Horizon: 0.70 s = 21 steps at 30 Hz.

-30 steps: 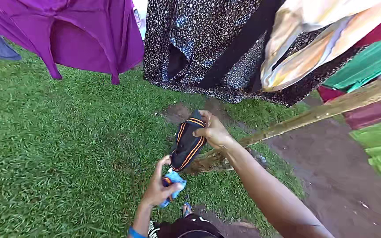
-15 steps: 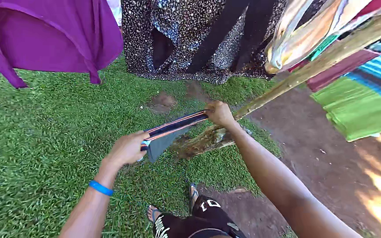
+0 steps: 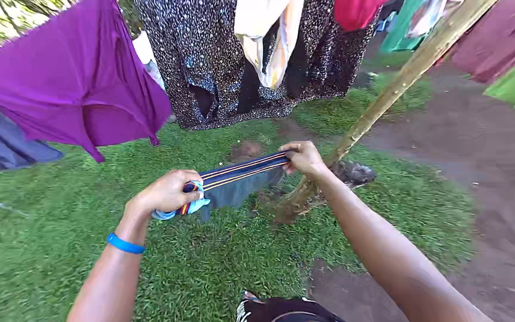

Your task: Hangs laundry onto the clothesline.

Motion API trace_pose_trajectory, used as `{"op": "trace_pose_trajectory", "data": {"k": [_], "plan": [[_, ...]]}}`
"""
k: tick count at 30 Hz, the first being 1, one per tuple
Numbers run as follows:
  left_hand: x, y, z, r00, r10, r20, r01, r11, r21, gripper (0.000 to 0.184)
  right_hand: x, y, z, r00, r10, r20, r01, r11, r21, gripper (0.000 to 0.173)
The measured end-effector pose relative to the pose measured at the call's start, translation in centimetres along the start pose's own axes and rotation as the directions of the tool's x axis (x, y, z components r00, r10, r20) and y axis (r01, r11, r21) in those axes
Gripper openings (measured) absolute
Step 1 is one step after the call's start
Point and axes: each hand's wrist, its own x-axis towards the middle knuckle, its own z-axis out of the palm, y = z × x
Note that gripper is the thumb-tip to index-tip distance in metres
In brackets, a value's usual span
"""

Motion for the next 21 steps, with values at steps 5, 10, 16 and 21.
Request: {"op": "trace_pose_trajectory", "data": {"k": [5,10,16,21], "plan": [[-1.3,6.5,-0.5,0.997,0.037,0.071,-0.034,0.999,-0.035,0.019,-3.9,0.2,-2.2,0.997,-0.074,-0.021,0.076,0.985,0.157,0.029],[-2.3,12.2,1.2,0.972,-0.01,0.234,-0.018,0.993,0.117,0.032,-7.4,3.4,-2.8,0.98,-0.197,-0.013,0.191,0.963,-0.19,0.012],[-6.5,15.5,5.9,0.968,0.25,-0.017,-0.25,0.968,-0.016,0.041,-12.5,6.7,-4.7,0.984,0.07,-0.163,-0.063,0.997,0.049,0.022],[-8.6,16.8,8.6,0.943,0.013,-0.333,-0.016,1.0,-0.006,0.034,-15.5,6.4,-4.5,0.986,0.088,-0.143,-0.019,0.904,0.427,0.02]]}}
